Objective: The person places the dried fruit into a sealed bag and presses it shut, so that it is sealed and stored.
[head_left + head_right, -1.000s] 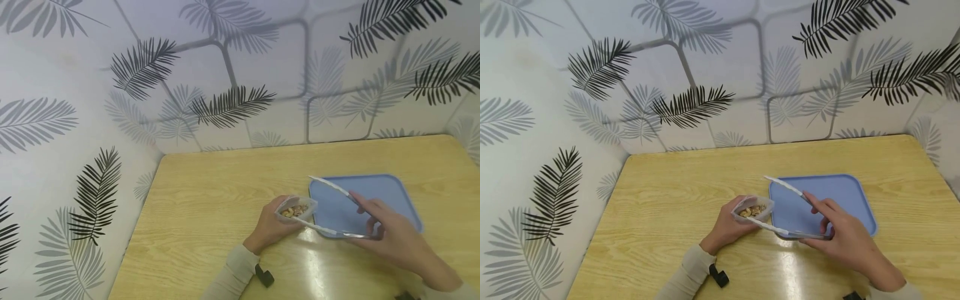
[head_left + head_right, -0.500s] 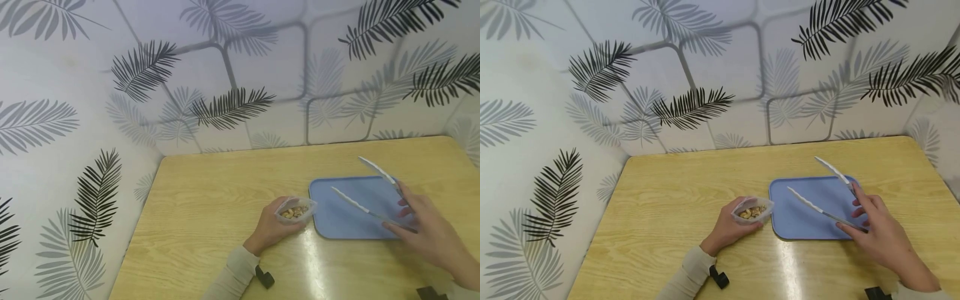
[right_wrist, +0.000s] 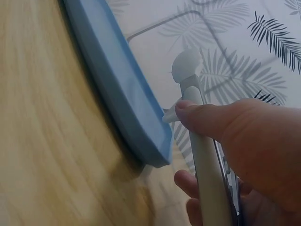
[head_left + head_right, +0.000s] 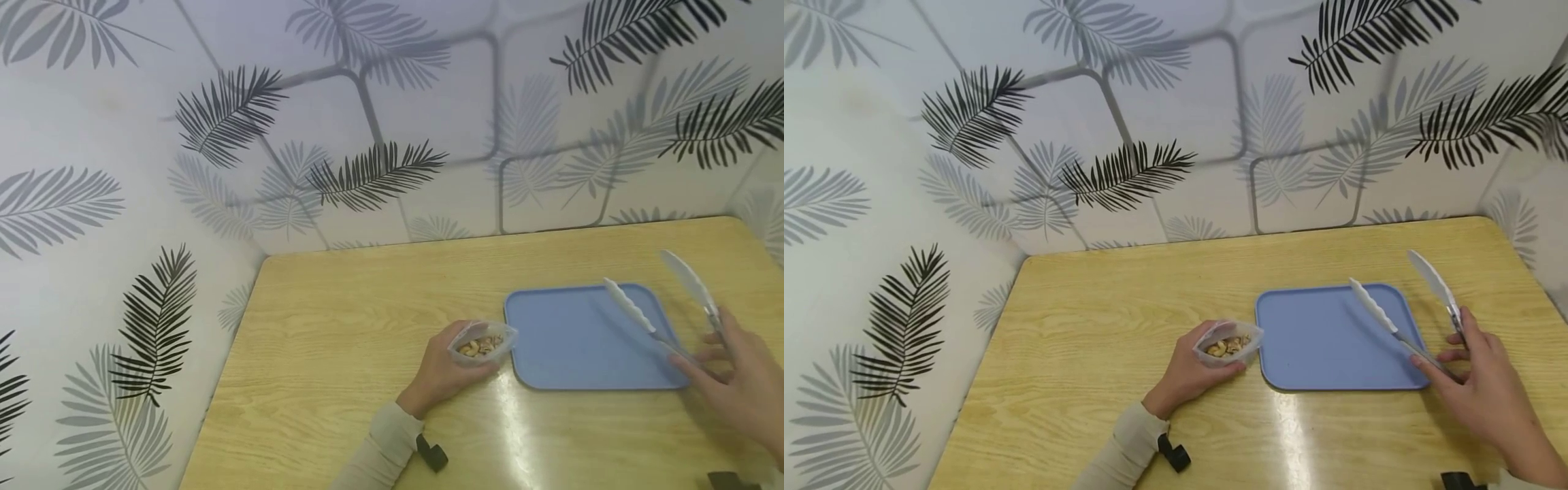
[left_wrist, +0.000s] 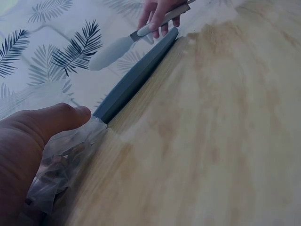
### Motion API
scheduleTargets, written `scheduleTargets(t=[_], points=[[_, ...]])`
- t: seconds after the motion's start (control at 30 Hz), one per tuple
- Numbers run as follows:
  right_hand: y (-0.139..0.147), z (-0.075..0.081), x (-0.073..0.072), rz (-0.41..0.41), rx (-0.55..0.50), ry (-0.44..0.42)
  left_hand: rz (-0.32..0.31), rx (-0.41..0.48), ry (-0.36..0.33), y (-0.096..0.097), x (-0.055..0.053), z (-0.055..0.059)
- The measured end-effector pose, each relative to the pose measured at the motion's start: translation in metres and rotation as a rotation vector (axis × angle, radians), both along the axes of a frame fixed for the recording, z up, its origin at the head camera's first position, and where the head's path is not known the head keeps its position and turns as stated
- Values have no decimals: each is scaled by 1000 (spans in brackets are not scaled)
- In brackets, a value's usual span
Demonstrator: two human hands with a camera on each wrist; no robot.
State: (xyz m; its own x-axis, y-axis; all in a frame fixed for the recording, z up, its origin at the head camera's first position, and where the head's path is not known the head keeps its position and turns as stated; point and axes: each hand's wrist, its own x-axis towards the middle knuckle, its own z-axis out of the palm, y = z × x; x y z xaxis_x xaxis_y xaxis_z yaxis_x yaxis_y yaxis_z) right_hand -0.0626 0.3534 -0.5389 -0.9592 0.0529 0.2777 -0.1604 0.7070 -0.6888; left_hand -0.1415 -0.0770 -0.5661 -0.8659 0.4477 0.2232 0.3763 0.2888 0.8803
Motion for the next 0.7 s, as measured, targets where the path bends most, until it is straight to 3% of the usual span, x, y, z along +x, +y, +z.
scheduleTargets(t=[0.13,0.33,0.53,0.7], points=[[5,-4,0,-40,-5,8,0,4,-4,0,1,1],[15,-12,0,-155,81,77,-3,1,-11,0,1,2],[20,-16,3,-274,74,-118,-3,4,-32,0,1,1],[24,-15,5,-311,60,-161,0,6,-32,0,1,3]])
